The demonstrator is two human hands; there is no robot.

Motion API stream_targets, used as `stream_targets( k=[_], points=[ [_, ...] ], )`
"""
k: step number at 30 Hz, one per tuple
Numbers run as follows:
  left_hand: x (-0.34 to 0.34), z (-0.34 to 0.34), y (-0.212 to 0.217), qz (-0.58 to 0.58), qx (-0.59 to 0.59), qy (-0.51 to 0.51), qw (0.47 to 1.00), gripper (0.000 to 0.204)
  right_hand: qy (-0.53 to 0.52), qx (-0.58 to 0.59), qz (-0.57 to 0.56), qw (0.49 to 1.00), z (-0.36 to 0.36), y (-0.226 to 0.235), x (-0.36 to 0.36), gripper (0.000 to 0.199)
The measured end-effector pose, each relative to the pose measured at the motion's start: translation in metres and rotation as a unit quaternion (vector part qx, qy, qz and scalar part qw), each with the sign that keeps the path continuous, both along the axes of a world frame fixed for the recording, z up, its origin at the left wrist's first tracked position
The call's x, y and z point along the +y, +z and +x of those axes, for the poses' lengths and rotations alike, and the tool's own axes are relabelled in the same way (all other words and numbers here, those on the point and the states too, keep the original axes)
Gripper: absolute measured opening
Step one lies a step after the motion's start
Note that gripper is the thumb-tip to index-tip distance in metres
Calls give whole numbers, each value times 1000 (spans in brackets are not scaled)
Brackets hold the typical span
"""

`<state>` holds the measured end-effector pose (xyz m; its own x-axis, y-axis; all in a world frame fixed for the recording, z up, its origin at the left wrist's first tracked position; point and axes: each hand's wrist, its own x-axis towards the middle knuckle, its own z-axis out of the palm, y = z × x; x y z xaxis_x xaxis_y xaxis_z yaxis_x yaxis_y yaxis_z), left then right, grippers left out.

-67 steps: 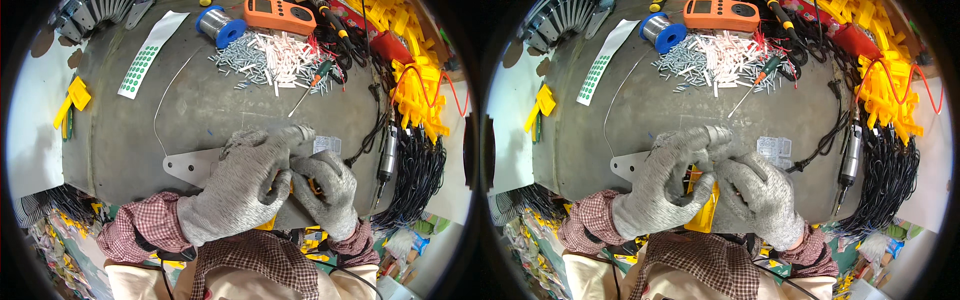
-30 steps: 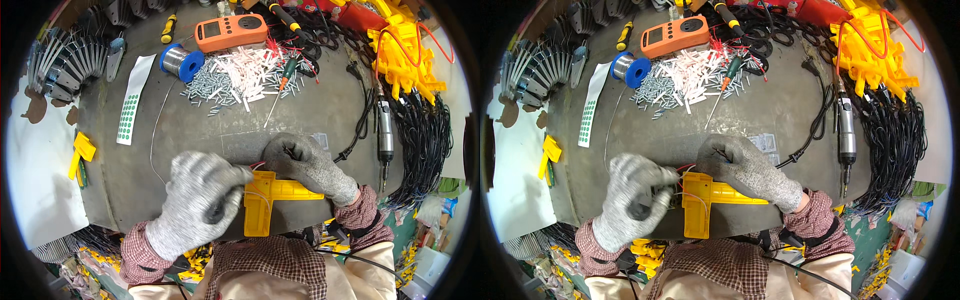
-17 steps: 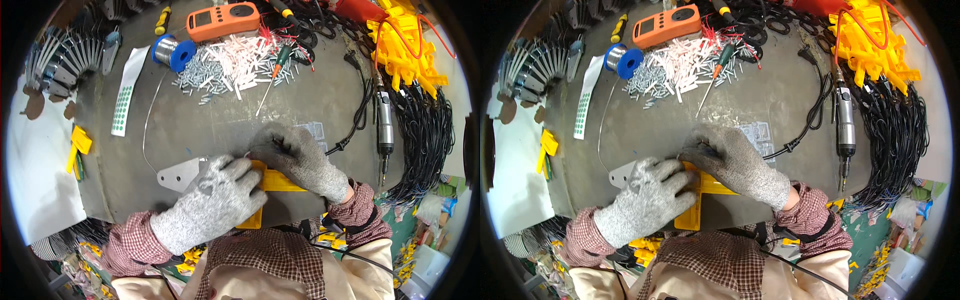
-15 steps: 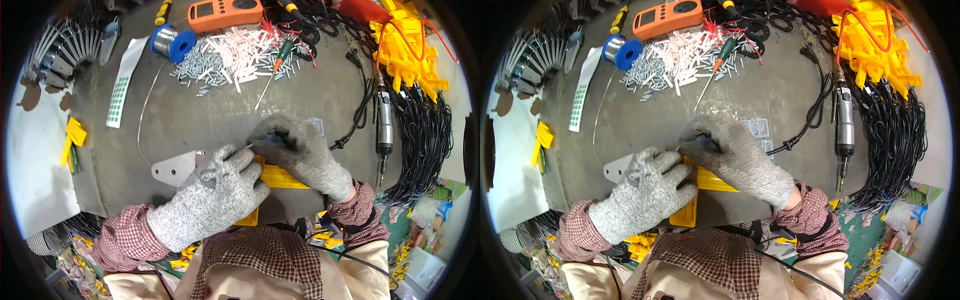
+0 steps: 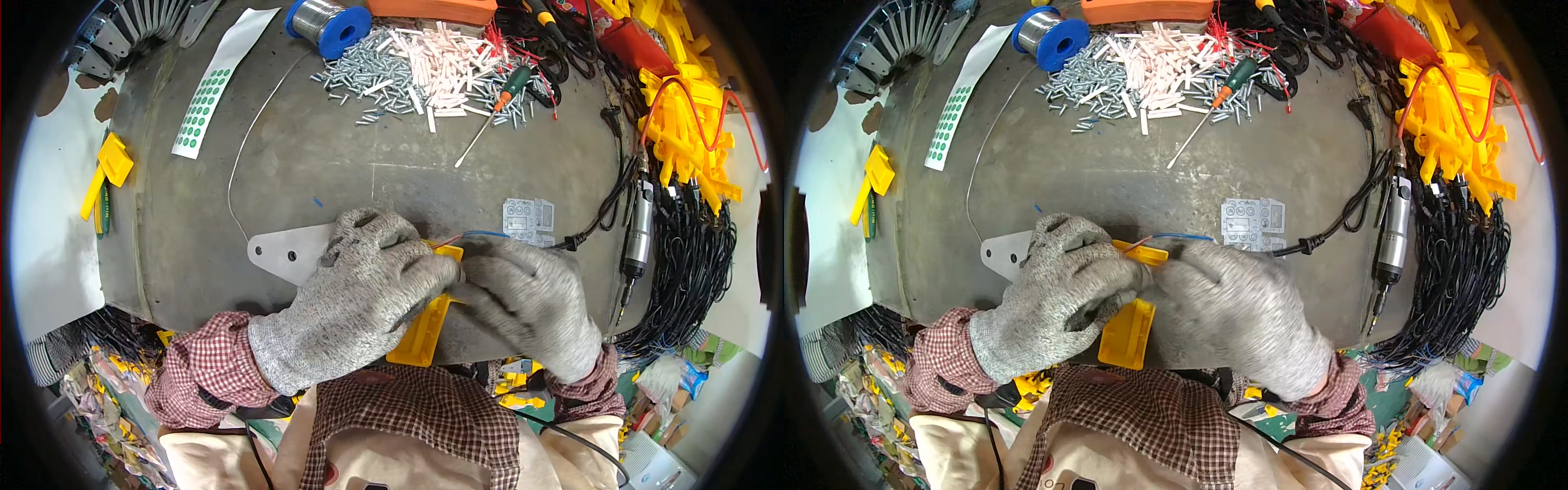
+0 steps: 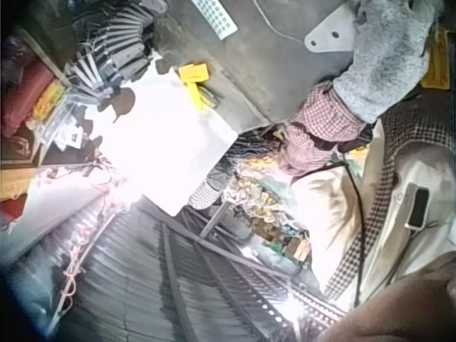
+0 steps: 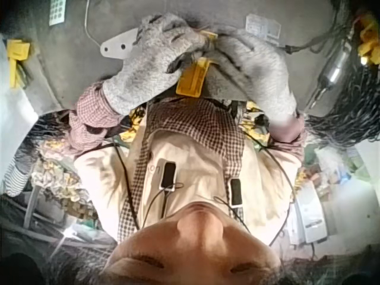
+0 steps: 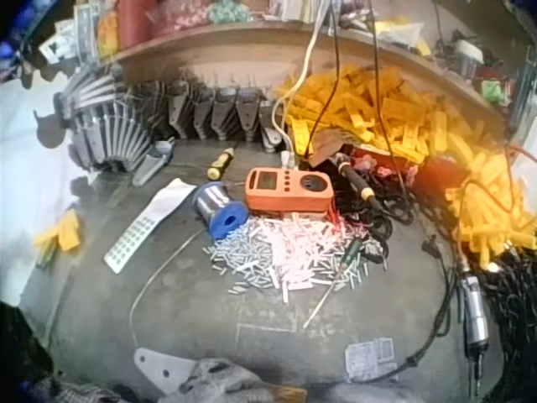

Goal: Assembling components of a yellow handheld device, including soldering wires and using a pneumatic screwdriver.

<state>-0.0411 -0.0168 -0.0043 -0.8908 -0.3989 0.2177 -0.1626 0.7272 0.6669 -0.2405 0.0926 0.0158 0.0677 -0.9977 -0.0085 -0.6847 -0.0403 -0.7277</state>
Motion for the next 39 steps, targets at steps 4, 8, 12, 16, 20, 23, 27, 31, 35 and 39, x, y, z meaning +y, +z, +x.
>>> stream_targets(
  k=[4, 8, 12, 16, 20, 23, 27, 31, 35, 39],
  points=[
    [1, -2, 7, 118, 37, 42, 991, 29, -21, 22, -13, 999, -34, 5, 4, 11],
    [5, 2, -3, 279, 44, 60, 958, 31, -144, -244, 66, 957, -12, -9, 3, 12],
    [6, 1, -4, 372, 107, 49, 921, 33, -47, -145, 37, 988, -14, -26, -6, 19],
    [4, -1, 3, 417, 95, 65, 902, 35, -12, -180, -41, 983, -12, -28, -12, 17],
    [4, -3, 4, 470, 88, 86, 874, 36, -73, -259, 91, 959, -15, -21, -5, 14],
    [0, -3, -2, 305, 50, 62, 949, 32, -50, -246, 60, 966, -14, -20, -4, 15],
    [-1, -7, 6, 259, 31, 69, 963, 23, -45, -207, 36, 977, -14, -16, -4, 15],
    [0, -12, 7, 156, 56, 82, 983, 25, -26, -170, -36, 984, -13, -14, -4, 15],
    [5, -11, 17, -28, 41, 62, 997, 29, -42, -105, 6, 994, -9, -10, -6, 25],
    [5, -6, 14, -296, 10, -24, 955, 30, -70, -136, 49, 987, 0, -12, -13, 31]
  ],
)
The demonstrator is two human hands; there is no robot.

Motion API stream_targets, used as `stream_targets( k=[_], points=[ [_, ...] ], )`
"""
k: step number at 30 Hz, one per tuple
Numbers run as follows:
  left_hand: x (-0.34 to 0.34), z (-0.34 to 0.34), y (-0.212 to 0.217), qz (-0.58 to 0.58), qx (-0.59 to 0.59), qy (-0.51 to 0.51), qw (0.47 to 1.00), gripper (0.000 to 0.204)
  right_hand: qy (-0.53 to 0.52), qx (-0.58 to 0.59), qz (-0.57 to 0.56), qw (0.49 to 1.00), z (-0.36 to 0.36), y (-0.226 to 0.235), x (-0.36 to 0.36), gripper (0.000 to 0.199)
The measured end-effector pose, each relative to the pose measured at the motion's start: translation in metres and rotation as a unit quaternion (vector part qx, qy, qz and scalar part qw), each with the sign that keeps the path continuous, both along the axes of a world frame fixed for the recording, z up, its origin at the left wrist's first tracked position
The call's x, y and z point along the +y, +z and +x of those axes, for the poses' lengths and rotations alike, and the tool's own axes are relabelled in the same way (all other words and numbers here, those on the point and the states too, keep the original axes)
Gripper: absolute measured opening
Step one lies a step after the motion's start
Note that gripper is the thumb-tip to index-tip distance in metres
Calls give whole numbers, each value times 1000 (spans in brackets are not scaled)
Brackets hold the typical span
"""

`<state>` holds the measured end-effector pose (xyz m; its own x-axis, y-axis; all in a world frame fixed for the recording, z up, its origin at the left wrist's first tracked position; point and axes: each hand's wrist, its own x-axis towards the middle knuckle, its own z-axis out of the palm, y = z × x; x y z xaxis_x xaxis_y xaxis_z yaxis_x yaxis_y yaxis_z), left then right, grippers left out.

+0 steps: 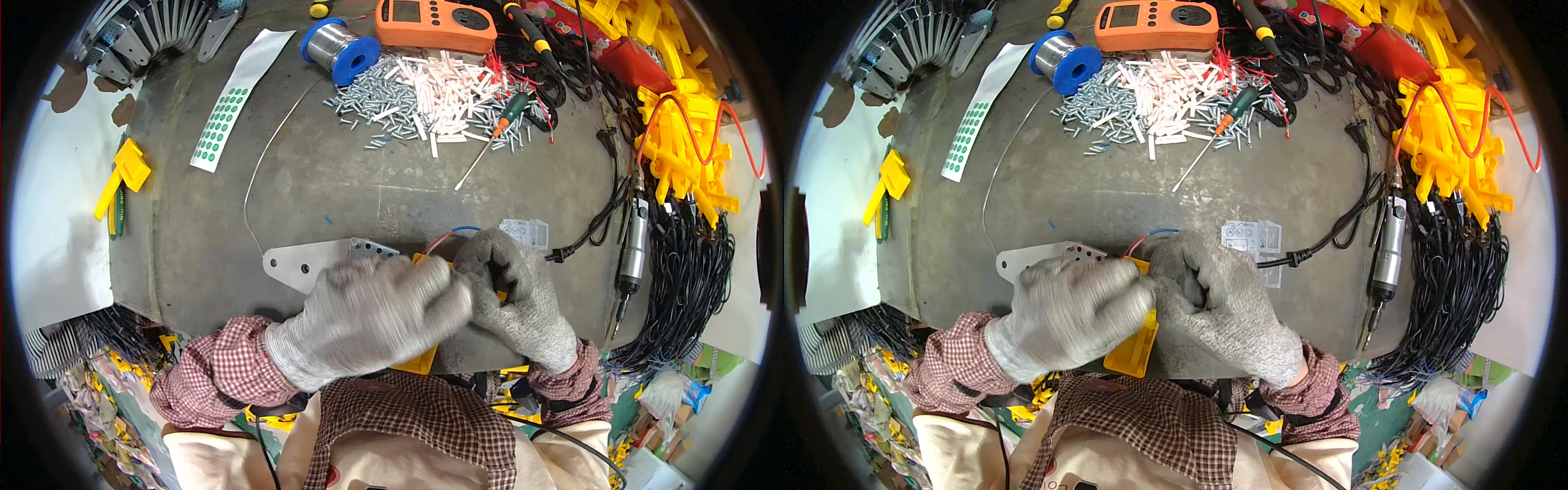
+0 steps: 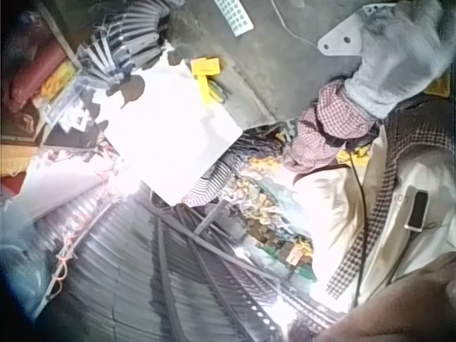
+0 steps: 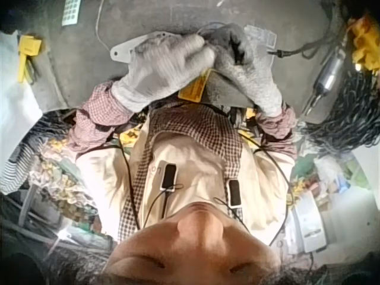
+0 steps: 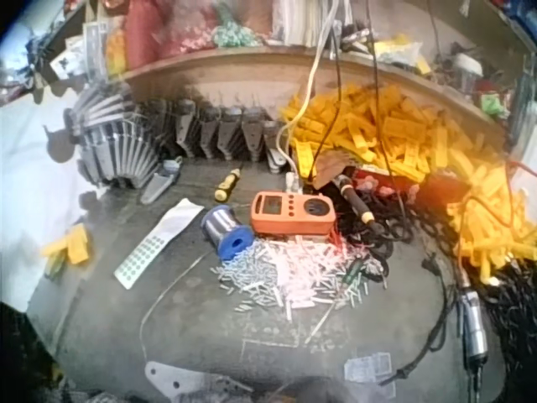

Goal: Assembling components of a yellow handheld device, including soldering wires and using a pneumatic screwdriver.

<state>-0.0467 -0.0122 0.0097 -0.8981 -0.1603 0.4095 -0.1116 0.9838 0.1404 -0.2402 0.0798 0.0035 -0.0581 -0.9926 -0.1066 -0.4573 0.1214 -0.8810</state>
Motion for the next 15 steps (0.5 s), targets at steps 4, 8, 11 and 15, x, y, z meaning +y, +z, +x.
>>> stream_targets(
  k=[4, 8, 11, 15],
  points=[
    [-9, -3, 5, 765, 64, 55, 639, 33, 50, 91, -201, 974, -1, -10, 1, 32],
    [-14, 2, -3, 532, 19, 47, 845, 37, 18, 0, -49, 999, -2, -7, 4, 21],
    [-5, 4, -8, 354, 29, 58, 933, 33, 4, -17, 10, 1000, -3, -17, 8, 33],
    [3, -8, -6, 741, 161, 120, 640, 28, 65, 116, -244, 961, 1, -7, -1, 27]
  ],
)
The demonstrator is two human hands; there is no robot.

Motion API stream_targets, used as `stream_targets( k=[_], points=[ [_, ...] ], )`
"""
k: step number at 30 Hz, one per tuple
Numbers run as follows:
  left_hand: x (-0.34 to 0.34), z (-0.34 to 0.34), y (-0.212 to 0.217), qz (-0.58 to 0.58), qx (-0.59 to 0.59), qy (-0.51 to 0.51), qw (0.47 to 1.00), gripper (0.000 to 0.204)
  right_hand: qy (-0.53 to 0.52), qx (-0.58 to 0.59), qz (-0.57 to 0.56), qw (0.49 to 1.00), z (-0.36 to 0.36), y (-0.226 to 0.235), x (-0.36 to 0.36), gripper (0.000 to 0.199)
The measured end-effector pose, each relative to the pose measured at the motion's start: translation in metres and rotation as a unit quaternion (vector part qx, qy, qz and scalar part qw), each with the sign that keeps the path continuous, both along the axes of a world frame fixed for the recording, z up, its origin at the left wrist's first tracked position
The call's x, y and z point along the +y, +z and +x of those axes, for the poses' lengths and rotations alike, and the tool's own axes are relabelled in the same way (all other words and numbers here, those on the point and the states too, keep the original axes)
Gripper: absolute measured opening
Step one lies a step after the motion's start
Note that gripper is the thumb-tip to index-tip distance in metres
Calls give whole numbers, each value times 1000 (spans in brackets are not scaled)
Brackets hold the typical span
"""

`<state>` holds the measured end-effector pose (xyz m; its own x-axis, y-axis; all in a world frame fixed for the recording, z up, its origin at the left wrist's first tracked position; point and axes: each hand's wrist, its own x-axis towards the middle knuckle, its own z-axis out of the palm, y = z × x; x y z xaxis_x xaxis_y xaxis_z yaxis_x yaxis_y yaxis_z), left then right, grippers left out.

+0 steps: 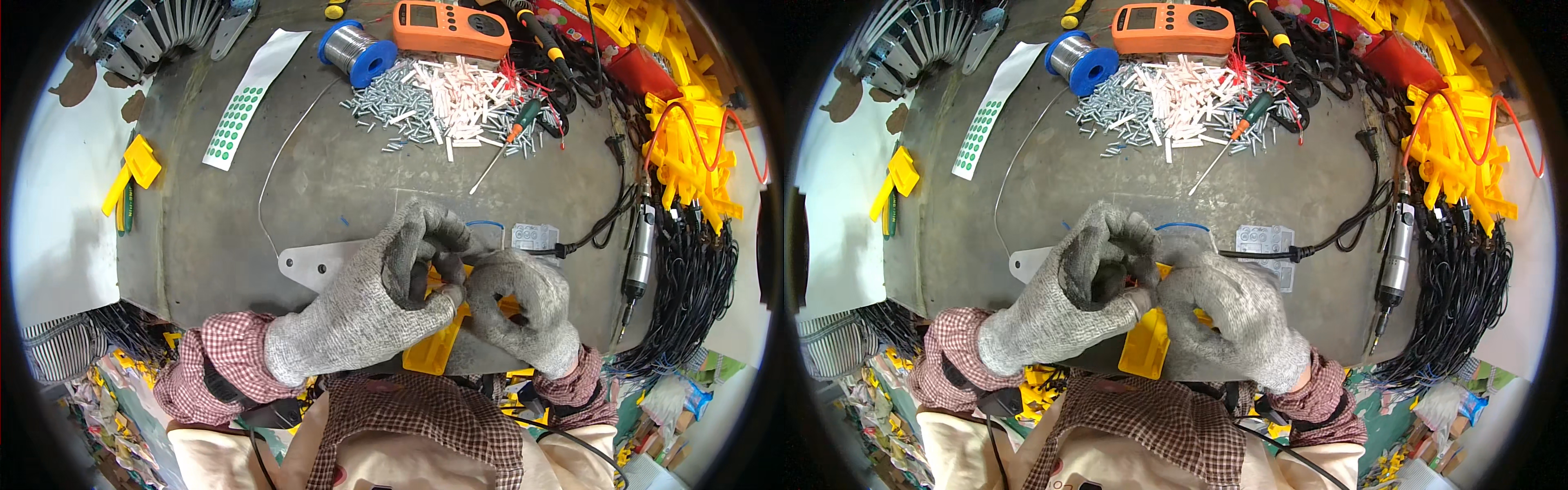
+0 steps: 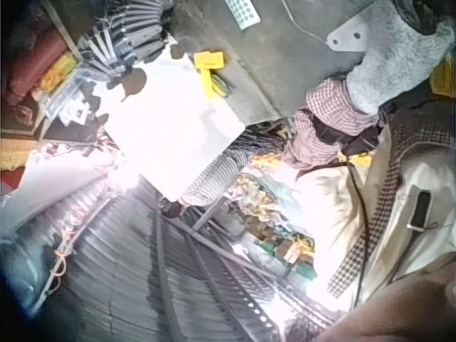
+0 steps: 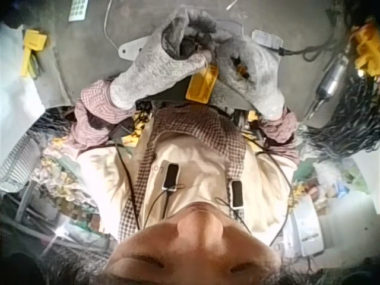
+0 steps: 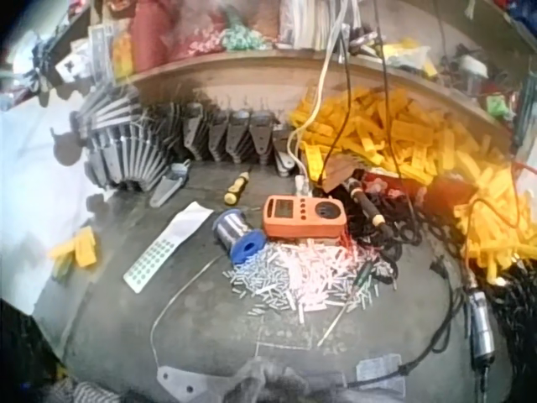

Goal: Assembling components of a yellow handheld device, including soldering wires and using a pneumatic screwdriver.

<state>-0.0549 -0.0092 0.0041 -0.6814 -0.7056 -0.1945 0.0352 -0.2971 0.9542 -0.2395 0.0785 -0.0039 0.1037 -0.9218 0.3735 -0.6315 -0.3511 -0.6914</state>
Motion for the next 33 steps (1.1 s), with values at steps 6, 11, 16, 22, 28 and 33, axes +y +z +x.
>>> stream_targets(
  k=[6, 11, 16, 22, 28, 33],
  points=[
    [1, 4, 0, -510, -156, -124, 837, 30, -104, -46, 99, 989, 13, 8, -1, 18],
    [2, -3, 5, -421, -104, -46, 900, 34, -55, 76, 90, 992, 4, 21, 10, 36],
    [4, 18, -13, -732, -122, -112, 661, 37, -21, 53, 157, 986, 5, 25, -3, 42],
    [-7, 1, 4, -426, -106, -56, 897, 37, -47, 82, 122, 988, 3, 16, 4, 37],
    [-11, 5, 2, -407, -129, -100, 899, 27, -8, 10, 165, 986, -4, 17, -7, 27],
    [-13, 25, 6, -691, -195, -153, 679, 38, -36, -232, 301, 924, -20, 0, -9, 17]
  ],
)
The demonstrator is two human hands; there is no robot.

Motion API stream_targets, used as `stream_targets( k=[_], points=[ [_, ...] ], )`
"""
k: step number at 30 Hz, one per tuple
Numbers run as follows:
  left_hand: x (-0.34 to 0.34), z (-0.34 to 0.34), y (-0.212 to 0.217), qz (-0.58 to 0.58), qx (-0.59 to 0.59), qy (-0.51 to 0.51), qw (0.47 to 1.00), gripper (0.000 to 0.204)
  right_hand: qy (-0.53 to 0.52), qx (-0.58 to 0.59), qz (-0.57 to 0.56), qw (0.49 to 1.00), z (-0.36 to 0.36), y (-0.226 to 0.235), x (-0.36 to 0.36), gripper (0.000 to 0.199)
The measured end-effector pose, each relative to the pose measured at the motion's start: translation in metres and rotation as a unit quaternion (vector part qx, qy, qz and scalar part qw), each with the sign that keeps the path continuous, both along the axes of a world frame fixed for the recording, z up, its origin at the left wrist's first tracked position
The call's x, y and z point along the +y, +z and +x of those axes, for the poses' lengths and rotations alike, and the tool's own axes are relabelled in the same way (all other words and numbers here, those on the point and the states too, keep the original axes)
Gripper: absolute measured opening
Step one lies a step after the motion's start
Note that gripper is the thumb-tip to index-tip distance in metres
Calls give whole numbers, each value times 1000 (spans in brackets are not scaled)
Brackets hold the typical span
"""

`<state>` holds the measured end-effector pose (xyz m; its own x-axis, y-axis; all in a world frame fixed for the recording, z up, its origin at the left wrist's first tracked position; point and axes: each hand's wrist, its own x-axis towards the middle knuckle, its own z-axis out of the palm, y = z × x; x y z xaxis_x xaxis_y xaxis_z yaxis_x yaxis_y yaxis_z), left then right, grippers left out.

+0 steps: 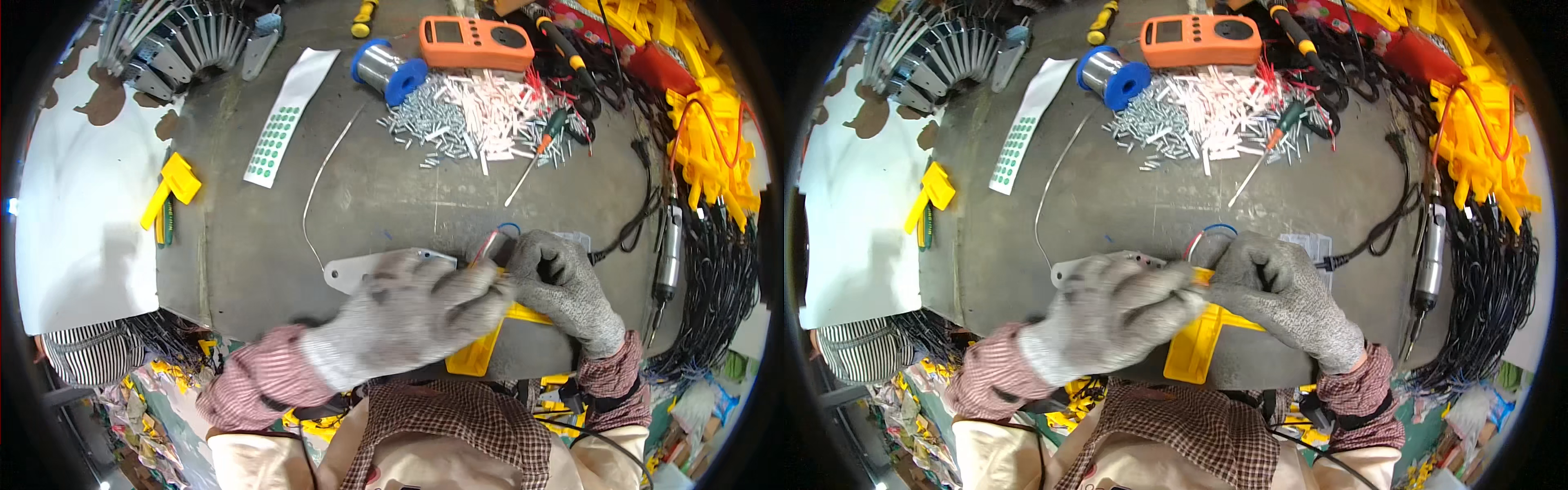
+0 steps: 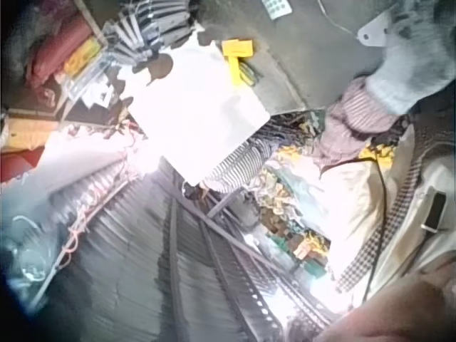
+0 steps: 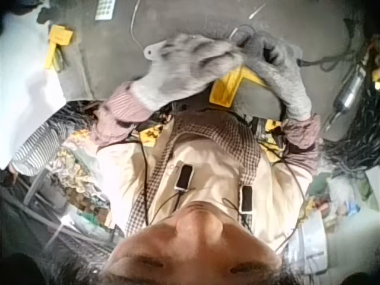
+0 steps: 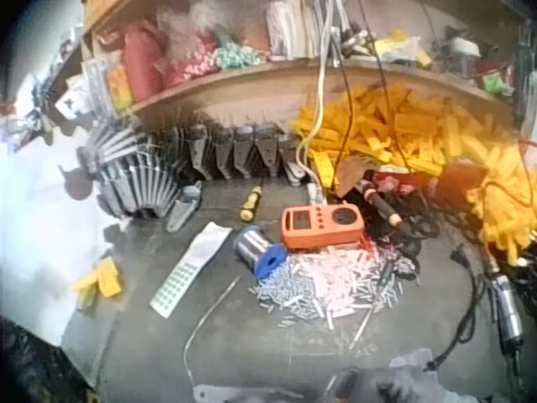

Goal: Assembling components of a yellow handheld device, including soldering wires and using a pneumatic screwdriver.

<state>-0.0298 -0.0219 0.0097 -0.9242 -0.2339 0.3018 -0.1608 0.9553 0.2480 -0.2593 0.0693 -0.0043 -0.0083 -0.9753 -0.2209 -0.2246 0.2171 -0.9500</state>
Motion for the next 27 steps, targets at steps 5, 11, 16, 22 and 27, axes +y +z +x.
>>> stream_targets(
  k=[5, 11, 16, 22, 27],
  points=[
    [-62, 91, 10, -176, -287, 84, 938, 30, 44, -95, 55, 993, -9, 12, -5, 42],
    [-92, 96, 18, -63, -301, 72, 949, 24, -78, 108, -30, 991, -78, 32, -62, 83],
    [-92, 78, 23, -72, -241, -1, 968, 32, -153, 269, -239, 921, -121, 5, -149, 72],
    [-108, 94, 15, -87, -273, -6, 958, 38, -91, 290, -397, 866, -99, 72, -146, 23],
    [-95, 65, 25, 383, 180, 52, 904, 25, -380, 164, -240, 878, -74, 109, -63, 27]
  ],
)
